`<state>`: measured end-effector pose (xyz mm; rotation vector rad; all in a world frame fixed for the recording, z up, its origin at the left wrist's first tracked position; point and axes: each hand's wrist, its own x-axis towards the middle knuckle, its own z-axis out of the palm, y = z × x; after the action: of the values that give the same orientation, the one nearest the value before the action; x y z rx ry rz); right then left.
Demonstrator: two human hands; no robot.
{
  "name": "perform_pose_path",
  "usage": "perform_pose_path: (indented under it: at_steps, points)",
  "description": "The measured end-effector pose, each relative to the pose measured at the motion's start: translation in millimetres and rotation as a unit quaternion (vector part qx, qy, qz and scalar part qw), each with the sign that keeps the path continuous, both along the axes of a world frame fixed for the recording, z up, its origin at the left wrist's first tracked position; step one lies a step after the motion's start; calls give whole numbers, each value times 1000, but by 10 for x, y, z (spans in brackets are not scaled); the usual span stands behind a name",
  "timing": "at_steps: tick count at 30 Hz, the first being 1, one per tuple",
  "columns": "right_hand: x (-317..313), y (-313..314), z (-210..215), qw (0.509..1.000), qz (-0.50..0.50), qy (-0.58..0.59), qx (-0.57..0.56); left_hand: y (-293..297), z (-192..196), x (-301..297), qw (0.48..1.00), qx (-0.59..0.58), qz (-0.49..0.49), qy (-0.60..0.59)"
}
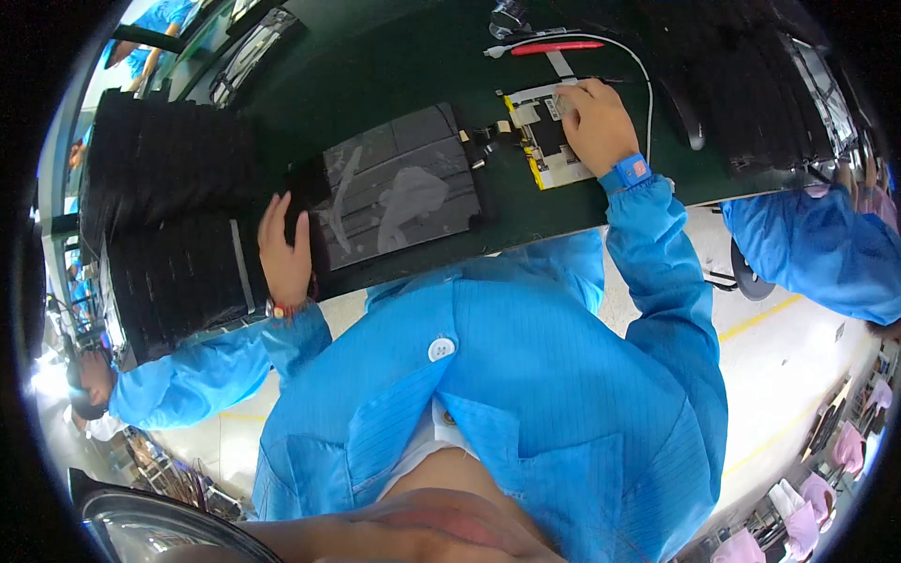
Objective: Testing the functionality and display quality of laptop or tablet screens on a production line.
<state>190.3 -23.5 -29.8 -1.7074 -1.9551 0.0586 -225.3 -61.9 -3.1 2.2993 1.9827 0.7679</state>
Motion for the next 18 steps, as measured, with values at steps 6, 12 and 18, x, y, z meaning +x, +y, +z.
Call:
perform_pose_path:
  at_steps: [6, 12, 18]
  points:
    - [-45, 32, -5, 998, -6, -55, 22, -423, -165, 152, 960, -46, 67, -266]
    - [15, 68, -41, 996, 4, -84, 12, -400, -13, 92, 905, 6, 58, -421]
    - [-65, 42, 45, 996, -19, -84, -30, 35, 309, -93, 564, -251, 14, -786]
